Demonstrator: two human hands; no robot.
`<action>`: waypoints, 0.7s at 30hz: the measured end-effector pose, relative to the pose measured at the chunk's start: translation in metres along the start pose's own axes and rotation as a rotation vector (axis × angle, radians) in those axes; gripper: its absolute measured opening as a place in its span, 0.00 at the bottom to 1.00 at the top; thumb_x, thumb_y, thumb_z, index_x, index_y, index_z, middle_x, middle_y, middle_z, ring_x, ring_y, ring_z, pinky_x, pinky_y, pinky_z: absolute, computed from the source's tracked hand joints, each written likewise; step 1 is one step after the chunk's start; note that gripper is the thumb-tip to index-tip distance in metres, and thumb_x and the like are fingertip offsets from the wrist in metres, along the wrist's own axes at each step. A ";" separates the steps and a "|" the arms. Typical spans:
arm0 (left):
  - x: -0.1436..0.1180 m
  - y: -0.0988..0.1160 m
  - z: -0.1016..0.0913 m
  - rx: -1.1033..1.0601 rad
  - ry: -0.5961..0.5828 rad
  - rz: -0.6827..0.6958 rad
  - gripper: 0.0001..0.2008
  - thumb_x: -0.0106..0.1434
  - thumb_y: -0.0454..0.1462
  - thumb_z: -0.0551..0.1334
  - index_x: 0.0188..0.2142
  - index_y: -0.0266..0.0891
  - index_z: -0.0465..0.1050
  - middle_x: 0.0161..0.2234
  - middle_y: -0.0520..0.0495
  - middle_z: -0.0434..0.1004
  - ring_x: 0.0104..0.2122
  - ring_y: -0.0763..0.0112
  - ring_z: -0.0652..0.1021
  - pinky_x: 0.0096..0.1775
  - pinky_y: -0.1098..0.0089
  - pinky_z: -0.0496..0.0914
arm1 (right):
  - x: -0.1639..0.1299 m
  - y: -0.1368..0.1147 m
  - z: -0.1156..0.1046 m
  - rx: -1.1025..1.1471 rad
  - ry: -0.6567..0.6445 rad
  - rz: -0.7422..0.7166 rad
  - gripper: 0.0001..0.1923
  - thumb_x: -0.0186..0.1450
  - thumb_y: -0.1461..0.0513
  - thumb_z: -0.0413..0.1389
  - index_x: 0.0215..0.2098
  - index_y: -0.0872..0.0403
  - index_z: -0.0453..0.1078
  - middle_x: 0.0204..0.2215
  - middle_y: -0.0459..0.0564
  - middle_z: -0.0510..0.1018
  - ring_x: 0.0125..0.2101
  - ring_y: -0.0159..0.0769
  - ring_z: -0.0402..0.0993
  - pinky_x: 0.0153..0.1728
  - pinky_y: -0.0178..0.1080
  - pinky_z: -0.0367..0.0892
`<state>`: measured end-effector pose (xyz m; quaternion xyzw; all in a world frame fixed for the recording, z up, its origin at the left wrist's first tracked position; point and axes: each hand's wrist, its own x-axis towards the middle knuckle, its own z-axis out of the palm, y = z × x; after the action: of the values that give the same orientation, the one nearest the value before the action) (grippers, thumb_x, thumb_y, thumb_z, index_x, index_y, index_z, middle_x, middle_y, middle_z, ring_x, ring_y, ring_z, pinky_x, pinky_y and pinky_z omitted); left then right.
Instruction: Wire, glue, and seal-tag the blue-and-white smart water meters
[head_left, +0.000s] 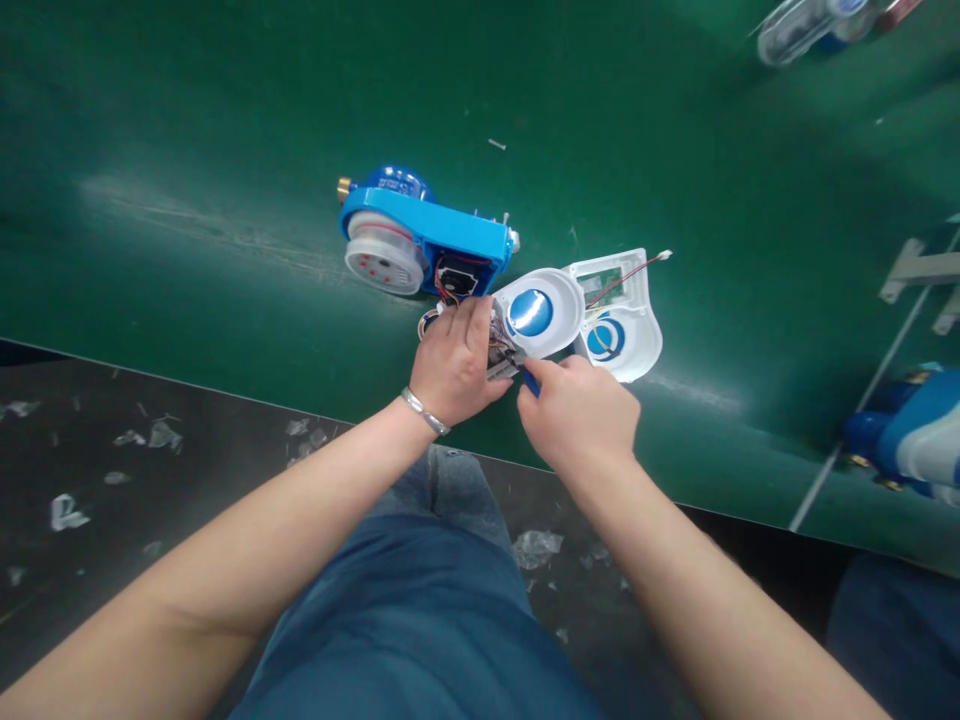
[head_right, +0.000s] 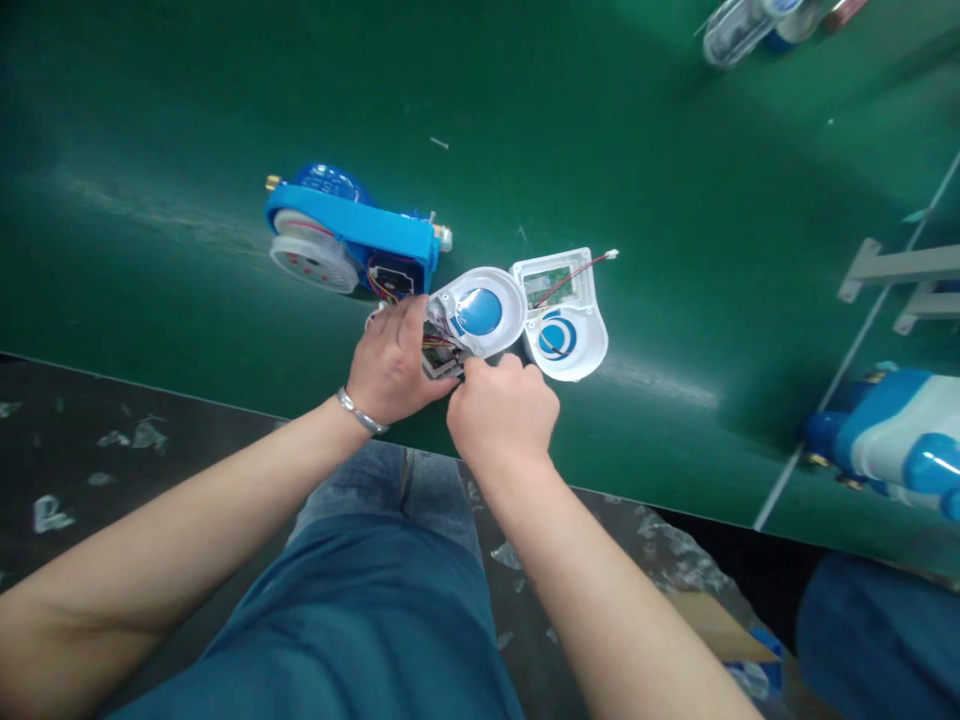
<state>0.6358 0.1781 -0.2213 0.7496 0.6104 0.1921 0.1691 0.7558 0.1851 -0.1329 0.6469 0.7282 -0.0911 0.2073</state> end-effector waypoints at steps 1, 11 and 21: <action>0.000 0.000 0.000 0.006 0.004 0.009 0.41 0.46 0.45 0.63 0.55 0.27 0.49 0.51 0.30 0.61 0.51 0.49 0.63 0.50 0.56 0.57 | -0.003 0.001 0.004 0.012 0.018 0.006 0.12 0.57 0.58 0.51 0.37 0.45 0.72 0.29 0.50 0.73 0.29 0.39 0.68 0.22 0.35 0.51; -0.002 -0.002 0.001 0.033 0.019 0.021 0.41 0.47 0.47 0.62 0.55 0.26 0.49 0.52 0.29 0.60 0.52 0.50 0.63 0.51 0.56 0.58 | -0.018 0.011 0.053 0.146 0.254 -0.042 0.15 0.61 0.57 0.47 0.44 0.43 0.68 0.36 0.49 0.72 0.29 0.35 0.61 0.24 0.36 0.48; -0.002 -0.002 -0.001 0.099 -0.011 -0.005 0.44 0.46 0.51 0.62 0.56 0.27 0.49 0.52 0.29 0.60 0.52 0.49 0.63 0.51 0.56 0.59 | -0.023 0.013 0.070 0.165 0.399 -0.088 0.16 0.59 0.59 0.50 0.45 0.45 0.69 0.36 0.51 0.70 0.30 0.34 0.57 0.25 0.36 0.49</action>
<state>0.6327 0.1763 -0.2218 0.7567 0.6199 0.1573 0.1357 0.7835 0.1389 -0.1841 0.6344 0.7725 -0.0295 0.0011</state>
